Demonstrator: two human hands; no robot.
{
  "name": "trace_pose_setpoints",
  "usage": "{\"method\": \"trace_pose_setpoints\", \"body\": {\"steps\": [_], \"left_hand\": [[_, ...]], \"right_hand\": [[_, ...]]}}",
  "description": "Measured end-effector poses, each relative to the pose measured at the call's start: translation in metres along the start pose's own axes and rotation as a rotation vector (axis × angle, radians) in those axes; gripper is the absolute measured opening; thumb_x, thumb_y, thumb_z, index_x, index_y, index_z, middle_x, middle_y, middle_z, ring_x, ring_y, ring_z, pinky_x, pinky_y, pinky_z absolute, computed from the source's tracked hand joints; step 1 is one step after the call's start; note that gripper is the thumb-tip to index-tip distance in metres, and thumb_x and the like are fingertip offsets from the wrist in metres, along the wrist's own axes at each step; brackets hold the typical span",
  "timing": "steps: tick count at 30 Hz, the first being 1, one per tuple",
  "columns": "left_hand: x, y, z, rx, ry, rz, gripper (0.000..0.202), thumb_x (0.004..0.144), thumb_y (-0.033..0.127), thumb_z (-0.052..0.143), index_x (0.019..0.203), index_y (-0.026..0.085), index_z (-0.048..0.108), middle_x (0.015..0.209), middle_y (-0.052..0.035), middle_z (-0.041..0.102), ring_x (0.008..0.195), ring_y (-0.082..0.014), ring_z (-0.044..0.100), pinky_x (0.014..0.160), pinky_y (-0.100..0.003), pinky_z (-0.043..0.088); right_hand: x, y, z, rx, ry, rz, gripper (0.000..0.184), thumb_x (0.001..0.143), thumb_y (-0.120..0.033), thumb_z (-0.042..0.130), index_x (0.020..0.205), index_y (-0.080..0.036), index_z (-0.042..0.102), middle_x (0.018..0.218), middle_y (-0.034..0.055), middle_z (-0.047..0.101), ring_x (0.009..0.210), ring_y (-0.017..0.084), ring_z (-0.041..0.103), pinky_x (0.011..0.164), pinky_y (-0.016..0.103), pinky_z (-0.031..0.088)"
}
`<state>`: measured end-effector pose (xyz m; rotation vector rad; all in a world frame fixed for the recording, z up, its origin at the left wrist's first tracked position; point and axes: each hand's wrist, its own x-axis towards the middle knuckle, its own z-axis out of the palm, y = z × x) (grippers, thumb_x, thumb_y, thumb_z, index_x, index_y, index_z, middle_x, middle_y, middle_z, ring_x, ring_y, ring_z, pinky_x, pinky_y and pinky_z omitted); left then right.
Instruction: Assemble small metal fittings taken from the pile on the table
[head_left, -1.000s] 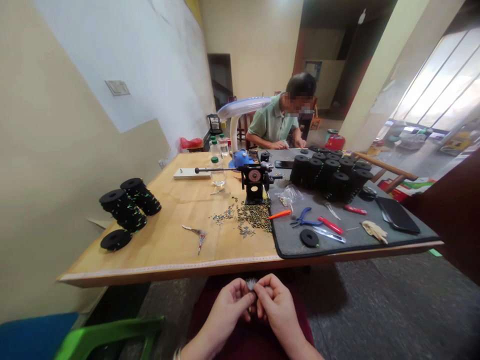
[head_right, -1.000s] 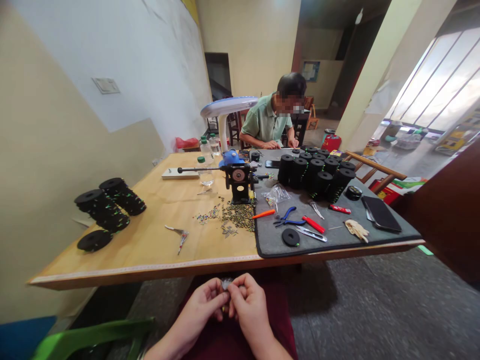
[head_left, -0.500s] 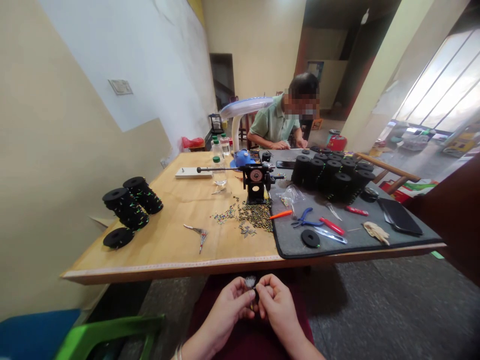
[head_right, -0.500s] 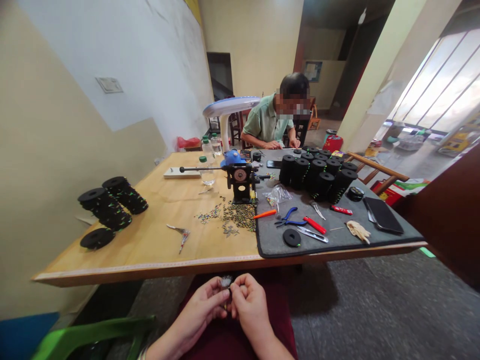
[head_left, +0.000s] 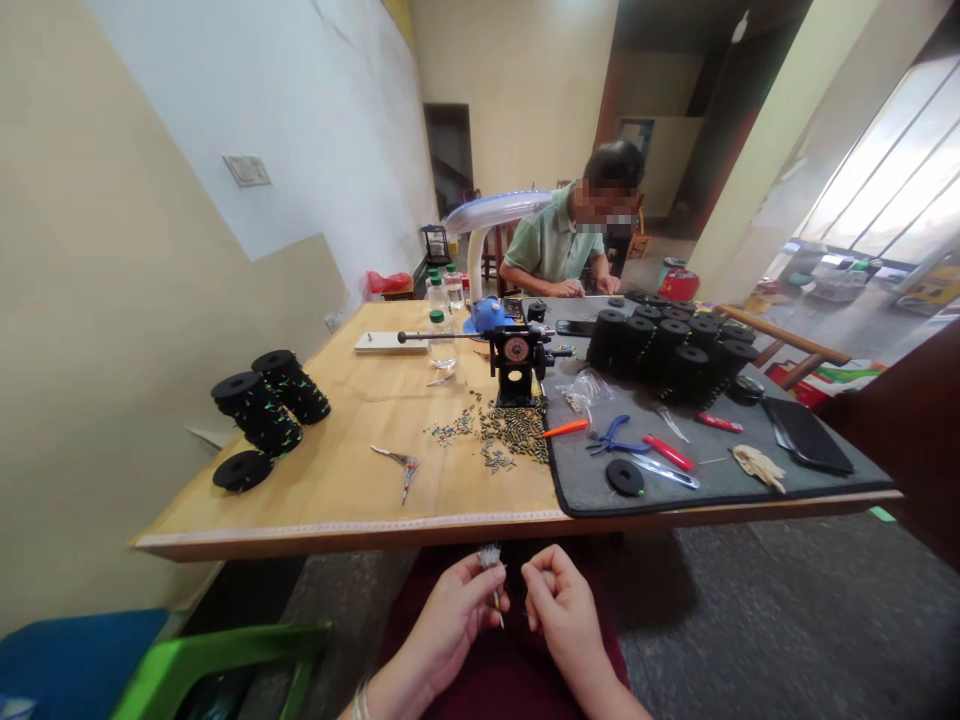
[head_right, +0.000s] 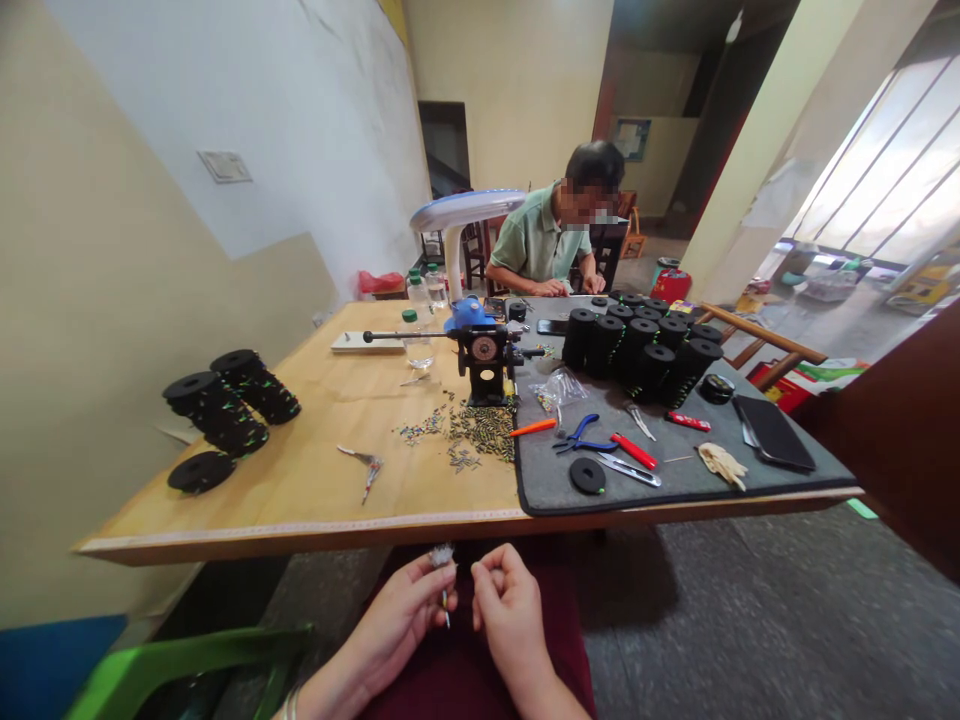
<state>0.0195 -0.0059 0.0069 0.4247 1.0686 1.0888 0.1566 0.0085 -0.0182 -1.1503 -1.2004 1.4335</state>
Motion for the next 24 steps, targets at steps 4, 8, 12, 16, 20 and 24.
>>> {"method": "trace_pose_setpoints", "body": {"steps": [4,8,12,16,20,24], "left_hand": [[0.0011,0.0026,0.0009,-0.024,0.007,-0.004,0.034,0.058,0.031,0.083,0.075,0.014,0.06,0.061,0.0032,0.056,0.053,-0.0079,0.055,0.045,-0.017,0.041],[-0.0002,0.0031,0.0014,-0.018,0.015,0.009,0.035,0.057,0.033,0.083,0.075,0.014,0.059,0.062,0.003,0.057,0.052,-0.0083,0.055,0.045,-0.017,0.042],[-0.001,0.0022,0.0009,-0.016,0.014,0.006,0.035,0.057,0.033,0.083,0.075,0.014,0.06,0.062,0.0028,0.057,0.052,-0.0081,0.056,0.045,-0.017,0.042],[-0.0001,0.0019,0.0004,-0.019,0.009,0.006,0.033,0.059,0.032,0.083,0.075,0.014,0.06,0.062,0.0029,0.056,0.052,-0.0075,0.055,0.044,-0.017,0.042],[0.0005,0.002,0.0005,-0.012,-0.002,0.009,0.033,0.059,0.032,0.082,0.075,0.013,0.06,0.062,0.0028,0.056,0.052,-0.0076,0.055,0.044,-0.017,0.042],[0.0004,0.0007,-0.0003,0.002,-0.011,0.018,0.033,0.061,0.032,0.082,0.076,0.013,0.06,0.062,0.0022,0.056,0.053,-0.0079,0.055,0.044,-0.017,0.042]], "right_hand": [[-0.0038,0.0008,-0.0024,-0.108,0.011,-0.097,0.047,0.084,-0.064,0.053,0.072,-0.019,0.045,0.042,-0.0056,0.046,0.035,0.007,0.036,0.038,0.018,0.025],[-0.0073,-0.0008,-0.0026,-0.17,-0.011,-0.153,0.042,0.088,-0.057,0.052,0.072,-0.019,0.047,0.043,-0.0044,0.049,0.035,0.008,0.039,0.038,0.018,0.027],[-0.0075,-0.0018,-0.0026,-0.195,-0.023,-0.166,0.039,0.089,-0.053,0.052,0.073,-0.019,0.047,0.044,-0.0041,0.05,0.036,0.008,0.04,0.038,0.018,0.028],[-0.0067,-0.0031,-0.0019,-0.191,-0.024,-0.165,0.039,0.089,-0.054,0.052,0.072,-0.019,0.048,0.044,-0.0037,0.05,0.035,0.008,0.04,0.037,0.018,0.026],[-0.0072,-0.0026,-0.0014,-0.19,-0.032,-0.161,0.038,0.089,-0.053,0.053,0.073,-0.019,0.049,0.045,-0.003,0.052,0.035,0.008,0.041,0.037,0.018,0.027],[-0.0076,-0.0022,-0.0008,-0.196,-0.044,-0.165,0.037,0.09,-0.051,0.052,0.073,-0.019,0.048,0.046,-0.003,0.052,0.035,0.008,0.04,0.038,0.018,0.026]]}}
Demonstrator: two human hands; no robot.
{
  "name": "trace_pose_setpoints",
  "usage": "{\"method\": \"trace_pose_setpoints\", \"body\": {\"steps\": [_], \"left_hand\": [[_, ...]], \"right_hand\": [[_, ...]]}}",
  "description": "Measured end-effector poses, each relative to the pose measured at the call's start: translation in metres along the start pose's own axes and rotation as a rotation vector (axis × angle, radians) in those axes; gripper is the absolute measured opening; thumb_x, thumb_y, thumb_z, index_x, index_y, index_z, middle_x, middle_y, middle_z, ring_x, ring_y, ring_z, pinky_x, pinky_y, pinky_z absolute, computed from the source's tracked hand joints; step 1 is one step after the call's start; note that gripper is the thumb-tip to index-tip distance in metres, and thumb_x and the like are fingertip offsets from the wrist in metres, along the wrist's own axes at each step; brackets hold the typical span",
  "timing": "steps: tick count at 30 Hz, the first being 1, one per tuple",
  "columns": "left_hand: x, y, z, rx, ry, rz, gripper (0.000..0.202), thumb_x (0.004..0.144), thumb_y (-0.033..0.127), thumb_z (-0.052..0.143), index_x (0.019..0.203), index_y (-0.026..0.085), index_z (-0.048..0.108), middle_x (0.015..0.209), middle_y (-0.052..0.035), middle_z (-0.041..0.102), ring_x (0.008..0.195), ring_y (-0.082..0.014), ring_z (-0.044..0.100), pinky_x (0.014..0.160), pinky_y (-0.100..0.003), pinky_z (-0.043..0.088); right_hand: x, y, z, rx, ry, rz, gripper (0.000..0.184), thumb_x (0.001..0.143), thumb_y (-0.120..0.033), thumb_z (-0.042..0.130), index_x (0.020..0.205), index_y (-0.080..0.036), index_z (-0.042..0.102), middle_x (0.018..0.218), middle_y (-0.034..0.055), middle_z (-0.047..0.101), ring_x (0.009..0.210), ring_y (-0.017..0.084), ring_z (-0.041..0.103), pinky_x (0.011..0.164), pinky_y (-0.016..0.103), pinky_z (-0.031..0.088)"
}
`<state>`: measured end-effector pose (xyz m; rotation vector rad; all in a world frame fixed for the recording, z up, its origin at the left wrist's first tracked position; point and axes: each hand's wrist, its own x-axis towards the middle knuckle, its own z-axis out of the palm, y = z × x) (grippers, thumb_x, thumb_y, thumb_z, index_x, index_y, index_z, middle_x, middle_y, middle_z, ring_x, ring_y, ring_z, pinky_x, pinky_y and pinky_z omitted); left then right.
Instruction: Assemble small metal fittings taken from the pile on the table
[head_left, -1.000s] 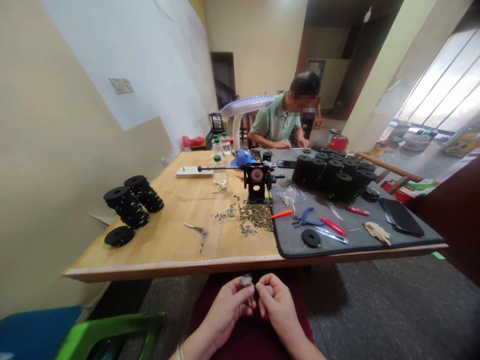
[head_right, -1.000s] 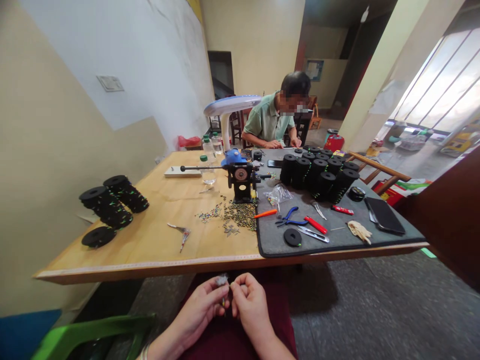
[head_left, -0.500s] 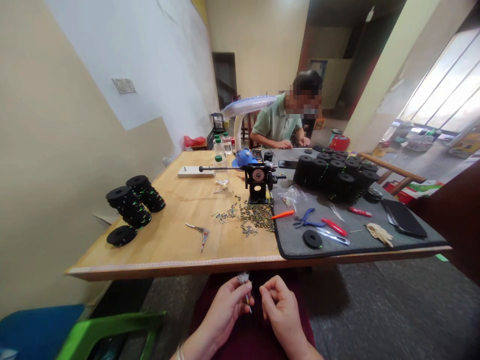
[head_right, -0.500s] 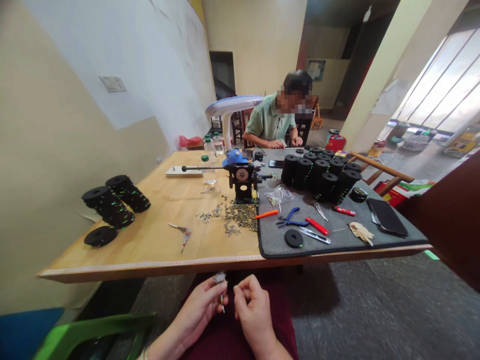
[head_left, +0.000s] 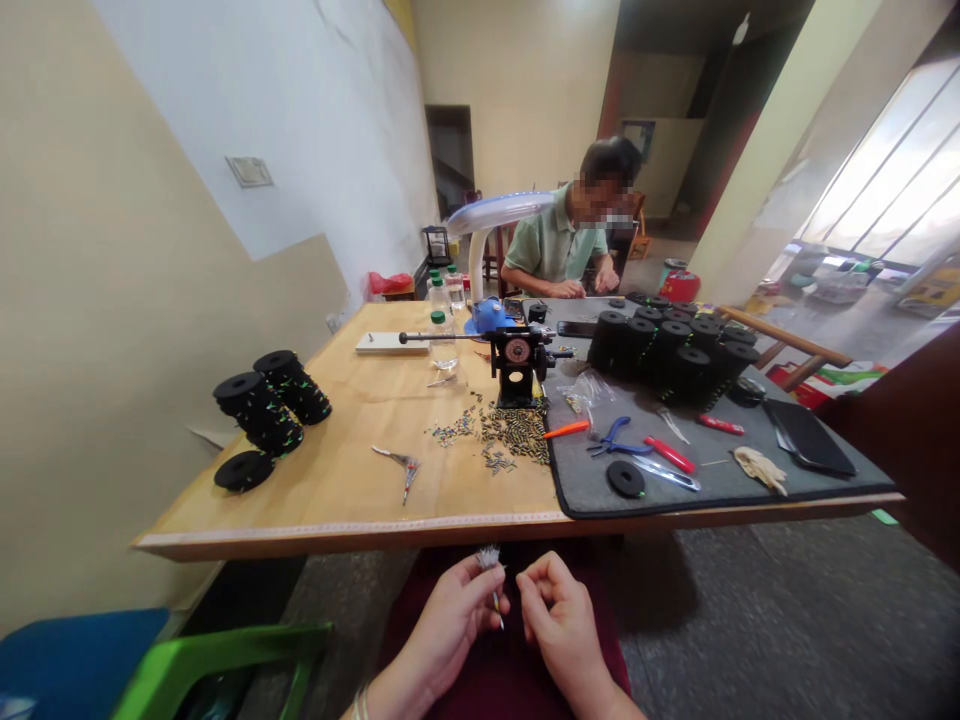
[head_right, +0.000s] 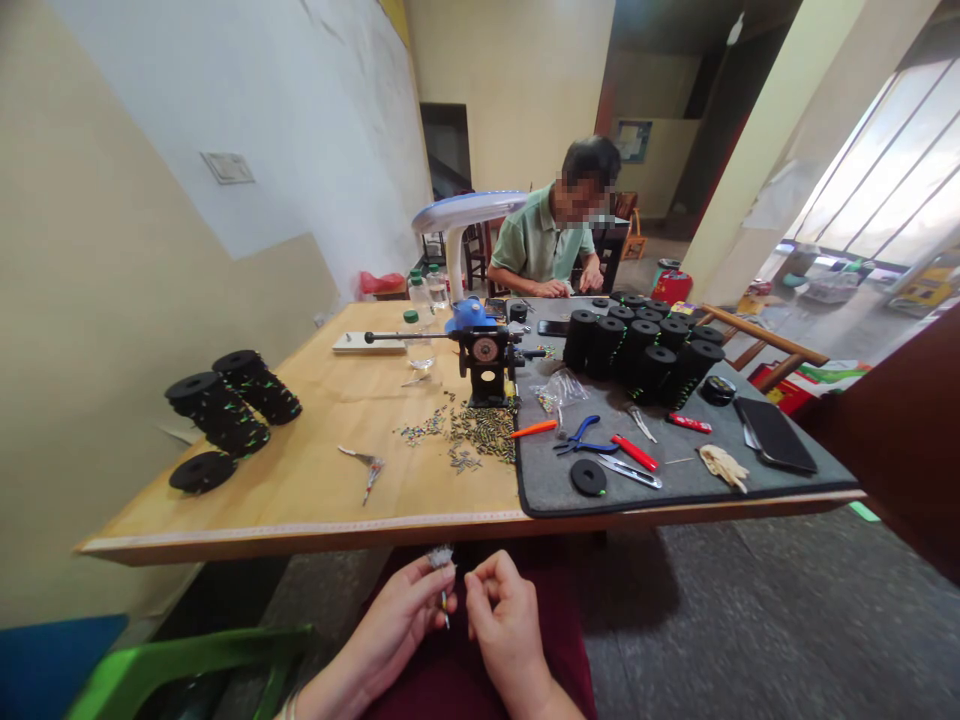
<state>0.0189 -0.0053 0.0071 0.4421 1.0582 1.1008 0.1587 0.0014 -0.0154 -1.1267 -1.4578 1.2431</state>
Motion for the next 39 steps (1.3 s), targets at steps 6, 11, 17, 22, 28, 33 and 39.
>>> {"method": "trace_pose_setpoints", "body": {"steps": [6,11,17,22,28,33,39], "left_hand": [[-0.001,-0.002,-0.001,0.026,0.006,0.011,0.035,0.061,0.034,0.082,0.078,0.013,0.06,0.063,0.0015,0.057,0.053,-0.0086,0.056,0.044,-0.017,0.043],[-0.003,0.0,0.002,0.082,-0.005,0.057,0.036,0.061,0.036,0.081,0.077,0.012,0.059,0.065,0.001,0.057,0.054,-0.0086,0.056,0.044,-0.017,0.043],[-0.005,0.003,0.004,0.236,-0.026,0.137,0.033,0.065,0.038,0.078,0.072,0.012,0.059,0.061,0.0003,0.058,0.054,-0.0098,0.055,0.047,-0.019,0.043],[-0.005,0.003,0.005,0.329,-0.041,0.205,0.035,0.066,0.042,0.075,0.071,0.012,0.06,0.06,-0.0007,0.059,0.055,-0.0115,0.055,0.048,-0.021,0.044],[-0.002,0.001,0.003,0.391,-0.035,0.244,0.036,0.067,0.044,0.074,0.068,0.012,0.058,0.058,-0.0005,0.058,0.054,-0.0114,0.054,0.049,-0.022,0.045],[-0.001,-0.002,0.002,0.414,-0.031,0.247,0.034,0.068,0.042,0.074,0.069,0.013,0.058,0.062,-0.0003,0.058,0.056,-0.0122,0.055,0.049,-0.022,0.046],[-0.001,-0.004,0.002,0.426,-0.043,0.243,0.03,0.069,0.038,0.073,0.071,0.013,0.057,0.063,0.0004,0.057,0.058,-0.0118,0.055,0.049,-0.022,0.046]], "right_hand": [[0.001,0.0,0.001,0.012,-0.007,0.008,0.035,0.09,-0.05,0.052,0.073,-0.019,0.047,0.046,-0.0037,0.051,0.036,0.008,0.04,0.039,0.018,0.027],[0.003,-0.002,0.0,0.023,-0.027,0.017,0.037,0.09,-0.052,0.051,0.074,-0.018,0.049,0.046,-0.004,0.051,0.037,0.008,0.04,0.04,0.018,0.028],[0.004,-0.003,0.001,0.069,-0.046,0.056,0.039,0.088,-0.054,0.053,0.075,-0.017,0.05,0.047,-0.0035,0.051,0.039,0.009,0.042,0.041,0.018,0.03],[0.006,-0.001,0.001,0.12,-0.057,0.085,0.041,0.086,-0.057,0.055,0.08,-0.017,0.052,0.046,-0.0047,0.05,0.038,0.008,0.041,0.04,0.018,0.029],[0.005,0.004,0.001,0.076,-0.074,0.085,0.035,0.086,-0.05,0.054,0.077,-0.017,0.052,0.046,-0.0033,0.052,0.038,0.009,0.042,0.041,0.018,0.03],[0.007,0.003,0.001,0.043,-0.068,0.105,0.026,0.083,-0.041,0.055,0.074,-0.018,0.048,0.041,-0.0055,0.048,0.035,0.008,0.039,0.039,0.018,0.028],[0.011,0.003,0.001,0.169,-0.074,0.205,0.024,0.076,-0.04,0.058,0.072,-0.02,0.044,0.037,-0.0091,0.043,0.031,0.006,0.033,0.035,0.016,0.025]]}}
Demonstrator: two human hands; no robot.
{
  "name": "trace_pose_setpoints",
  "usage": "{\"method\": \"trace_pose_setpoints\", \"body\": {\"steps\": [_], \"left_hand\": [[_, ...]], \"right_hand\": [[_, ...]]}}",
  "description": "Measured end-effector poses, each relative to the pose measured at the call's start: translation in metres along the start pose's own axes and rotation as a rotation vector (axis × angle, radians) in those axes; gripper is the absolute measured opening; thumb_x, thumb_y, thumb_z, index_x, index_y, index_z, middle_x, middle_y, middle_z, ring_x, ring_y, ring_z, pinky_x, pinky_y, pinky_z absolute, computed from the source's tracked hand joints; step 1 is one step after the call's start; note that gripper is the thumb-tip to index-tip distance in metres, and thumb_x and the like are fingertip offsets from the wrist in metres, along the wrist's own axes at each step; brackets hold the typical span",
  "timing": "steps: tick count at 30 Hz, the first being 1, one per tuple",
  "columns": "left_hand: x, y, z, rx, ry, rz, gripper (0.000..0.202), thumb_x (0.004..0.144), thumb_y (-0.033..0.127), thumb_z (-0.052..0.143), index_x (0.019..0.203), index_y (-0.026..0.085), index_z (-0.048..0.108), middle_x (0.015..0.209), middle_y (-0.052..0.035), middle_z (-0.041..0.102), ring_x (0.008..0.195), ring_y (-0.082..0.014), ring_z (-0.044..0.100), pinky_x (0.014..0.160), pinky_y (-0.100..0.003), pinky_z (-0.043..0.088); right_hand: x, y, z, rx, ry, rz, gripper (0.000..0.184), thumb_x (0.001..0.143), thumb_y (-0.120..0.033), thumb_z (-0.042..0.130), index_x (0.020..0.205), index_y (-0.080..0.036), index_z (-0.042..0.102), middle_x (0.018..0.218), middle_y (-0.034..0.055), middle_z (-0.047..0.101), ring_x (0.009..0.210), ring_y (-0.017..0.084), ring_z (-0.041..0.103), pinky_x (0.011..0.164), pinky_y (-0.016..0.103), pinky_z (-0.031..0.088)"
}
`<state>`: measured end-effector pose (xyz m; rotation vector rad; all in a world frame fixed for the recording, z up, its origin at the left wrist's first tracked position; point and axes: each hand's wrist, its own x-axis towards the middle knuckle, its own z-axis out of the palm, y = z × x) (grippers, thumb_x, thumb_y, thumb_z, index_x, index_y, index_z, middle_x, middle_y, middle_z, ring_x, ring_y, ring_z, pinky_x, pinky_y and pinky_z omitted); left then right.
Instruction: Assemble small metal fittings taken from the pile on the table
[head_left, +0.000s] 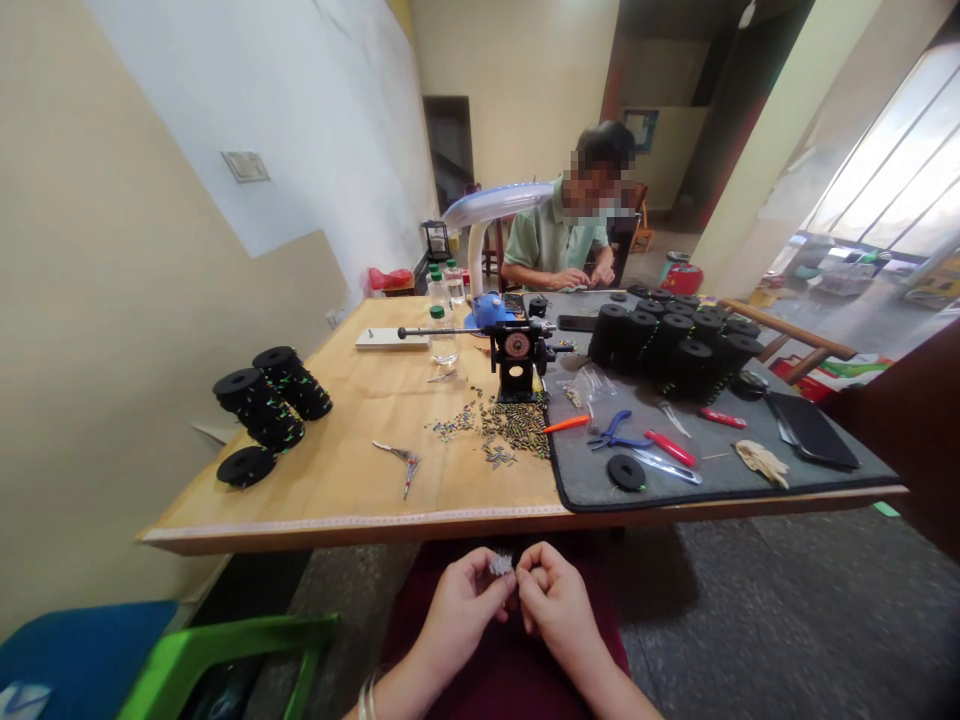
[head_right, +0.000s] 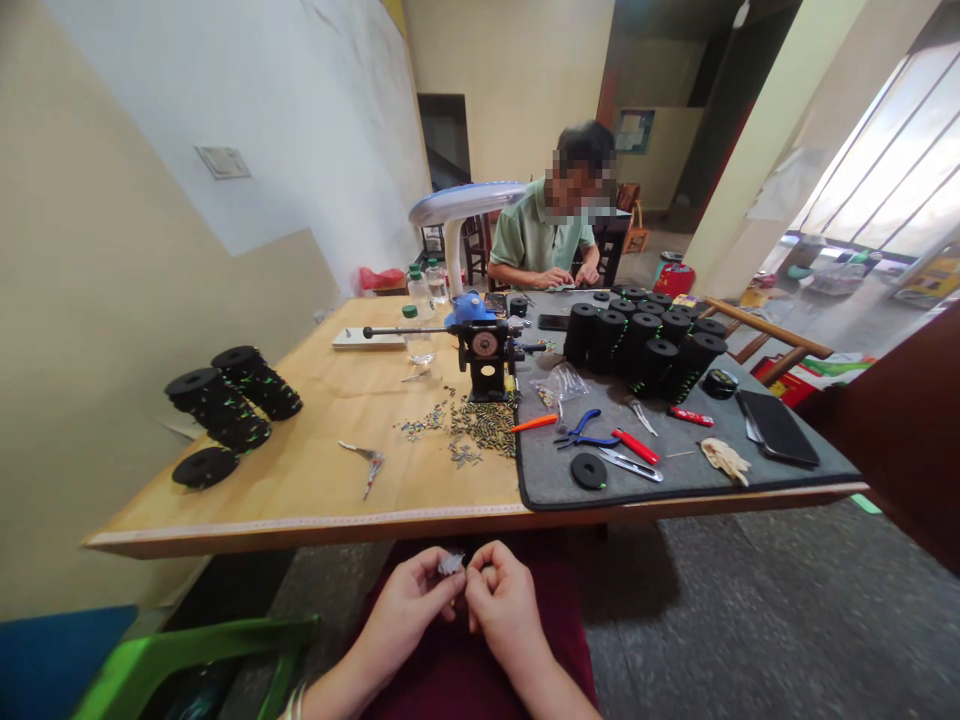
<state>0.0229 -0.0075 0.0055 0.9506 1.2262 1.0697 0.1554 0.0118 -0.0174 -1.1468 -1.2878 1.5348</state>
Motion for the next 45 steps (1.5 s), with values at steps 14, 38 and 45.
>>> {"method": "trace_pose_setpoints", "body": {"steps": [14,38,45], "left_hand": [[0.0032,0.0011,-0.0013,-0.017,0.025,-0.004,0.028,0.075,0.041,0.065,0.073,0.015,0.054,0.052,0.0054,0.048,0.046,-0.0069,0.04,0.044,-0.018,0.031],[0.002,0.005,-0.0006,0.032,-0.033,-0.003,0.035,0.073,0.048,0.067,0.074,0.016,0.052,0.054,0.005,0.05,0.05,-0.0085,0.044,0.048,-0.02,0.035],[0.001,0.0059,-0.0008,-0.008,-0.037,-0.019,0.031,0.073,0.043,0.068,0.074,0.015,0.053,0.055,0.0036,0.053,0.05,-0.0092,0.048,0.048,-0.02,0.037]], "right_hand": [[-0.0033,-0.0023,-0.0007,-0.136,-0.02,-0.067,0.028,0.083,-0.043,0.054,0.074,-0.018,0.049,0.041,-0.0051,0.049,0.034,0.008,0.039,0.039,0.017,0.029],[0.0017,-0.0013,-0.0045,0.231,0.0,0.131,0.035,0.075,-0.05,0.06,0.075,-0.02,0.043,0.035,-0.0112,0.04,0.029,0.004,0.021,0.033,0.015,0.013],[0.0022,0.0021,-0.0047,0.251,0.0,0.114,0.034,0.077,-0.05,0.058,0.078,-0.02,0.042,0.036,-0.0121,0.038,0.031,0.005,0.02,0.034,0.015,0.014]]}}
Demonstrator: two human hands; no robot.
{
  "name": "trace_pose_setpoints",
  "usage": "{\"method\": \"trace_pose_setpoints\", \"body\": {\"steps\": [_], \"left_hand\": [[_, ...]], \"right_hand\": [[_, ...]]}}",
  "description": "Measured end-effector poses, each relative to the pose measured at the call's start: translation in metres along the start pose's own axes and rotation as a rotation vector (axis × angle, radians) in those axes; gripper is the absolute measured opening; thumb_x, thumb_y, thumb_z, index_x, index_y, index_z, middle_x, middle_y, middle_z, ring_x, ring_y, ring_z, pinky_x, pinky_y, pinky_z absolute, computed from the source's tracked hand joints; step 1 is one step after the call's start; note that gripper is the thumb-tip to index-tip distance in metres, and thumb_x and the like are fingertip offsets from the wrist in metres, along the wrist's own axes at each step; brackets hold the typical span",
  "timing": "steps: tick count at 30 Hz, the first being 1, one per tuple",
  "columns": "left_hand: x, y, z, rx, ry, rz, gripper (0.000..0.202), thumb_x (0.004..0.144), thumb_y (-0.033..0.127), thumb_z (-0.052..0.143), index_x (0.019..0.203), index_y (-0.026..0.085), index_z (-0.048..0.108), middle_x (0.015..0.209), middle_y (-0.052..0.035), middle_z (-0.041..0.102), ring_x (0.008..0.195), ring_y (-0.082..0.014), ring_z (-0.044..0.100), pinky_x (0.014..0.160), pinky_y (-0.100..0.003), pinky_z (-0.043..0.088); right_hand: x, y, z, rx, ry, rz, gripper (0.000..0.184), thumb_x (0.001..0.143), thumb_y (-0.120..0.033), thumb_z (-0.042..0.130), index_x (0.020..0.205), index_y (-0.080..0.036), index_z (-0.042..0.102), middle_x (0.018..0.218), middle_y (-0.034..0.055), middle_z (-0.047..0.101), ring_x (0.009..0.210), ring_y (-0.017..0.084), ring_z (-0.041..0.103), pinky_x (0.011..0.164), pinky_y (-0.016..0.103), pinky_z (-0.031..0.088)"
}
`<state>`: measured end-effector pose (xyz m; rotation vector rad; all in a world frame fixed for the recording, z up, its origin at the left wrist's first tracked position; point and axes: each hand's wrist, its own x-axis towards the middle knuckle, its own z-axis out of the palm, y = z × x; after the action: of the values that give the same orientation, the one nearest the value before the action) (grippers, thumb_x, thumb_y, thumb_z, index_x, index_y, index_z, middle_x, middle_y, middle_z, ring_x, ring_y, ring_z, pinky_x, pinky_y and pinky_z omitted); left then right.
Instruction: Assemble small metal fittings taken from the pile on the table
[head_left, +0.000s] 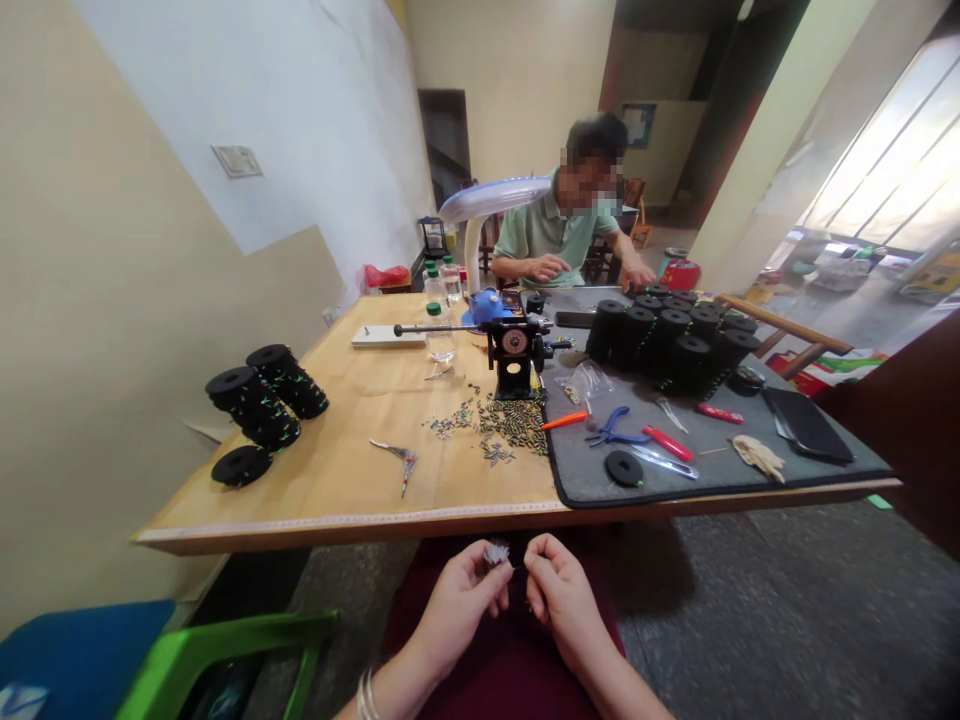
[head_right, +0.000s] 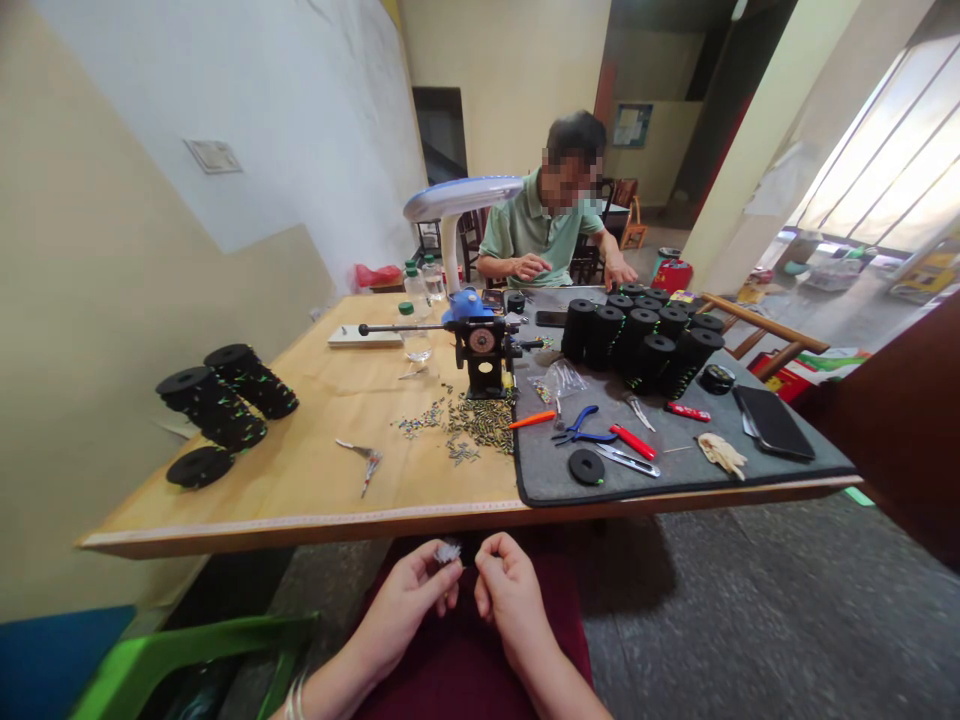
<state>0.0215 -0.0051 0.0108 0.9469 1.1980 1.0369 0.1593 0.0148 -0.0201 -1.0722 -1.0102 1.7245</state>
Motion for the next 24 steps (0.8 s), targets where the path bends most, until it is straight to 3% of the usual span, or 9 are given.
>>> {"method": "trace_pose_setpoints", "body": {"steps": [5,10,15,19,24], "left_hand": [[-0.001,-0.001,-0.001,-0.039,0.005,-0.032,0.023,0.072,0.034,0.067,0.071,0.016,0.052,0.056,0.0027,0.054,0.052,-0.0105,0.05,0.049,-0.021,0.038],[0.0,0.0,0.0,-0.009,0.041,-0.027,0.019,0.069,0.029,0.067,0.068,0.016,0.054,0.054,0.006,0.048,0.048,-0.0077,0.04,0.049,-0.02,0.032],[-0.001,0.005,0.002,0.058,0.065,0.022,0.023,0.068,0.033,0.07,0.063,0.015,0.056,0.061,0.0012,0.056,0.062,-0.013,0.05,0.064,-0.025,0.04],[-0.001,0.007,-0.001,0.045,0.045,-0.011,0.028,0.064,0.04,0.073,0.064,0.015,0.06,0.061,-0.0014,0.061,0.063,-0.016,0.054,0.067,-0.028,0.043],[-0.002,0.007,-0.01,0.153,0.06,0.01,0.027,0.066,0.04,0.072,0.063,0.015,0.062,0.06,-0.001,0.06,0.062,-0.0151,0.051,0.063,-0.026,0.04]], "right_hand": [[0.001,0.0,0.0,-0.034,0.002,-0.038,0.035,0.078,-0.051,0.058,0.077,-0.02,0.041,0.037,-0.0123,0.037,0.032,0.005,0.02,0.035,0.016,0.014],[0.0,-0.001,0.002,-0.088,-0.001,-0.06,0.035,0.079,-0.051,0.057,0.077,-0.02,0.041,0.037,-0.0122,0.036,0.033,0.005,0.023,0.037,0.017,0.016],[-0.002,-0.001,0.004,-0.114,-0.052,-0.072,0.038,0.08,-0.055,0.056,0.077,-0.02,0.041,0.042,-0.0098,0.041,0.035,0.006,0.027,0.038,0.017,0.019],[-0.003,-0.008,0.002,-0.123,-0.121,-0.041,0.041,0.08,-0.058,0.057,0.082,-0.02,0.044,0.046,-0.0086,0.045,0.037,0.007,0.028,0.04,0.018,0.021],[-0.007,-0.015,-0.003,-0.376,-0.224,-0.108,0.019,0.084,-0.035,0.056,0.077,-0.017,0.054,0.052,-0.0042,0.053,0.047,0.01,0.044,0.05,0.02,0.032]]}}
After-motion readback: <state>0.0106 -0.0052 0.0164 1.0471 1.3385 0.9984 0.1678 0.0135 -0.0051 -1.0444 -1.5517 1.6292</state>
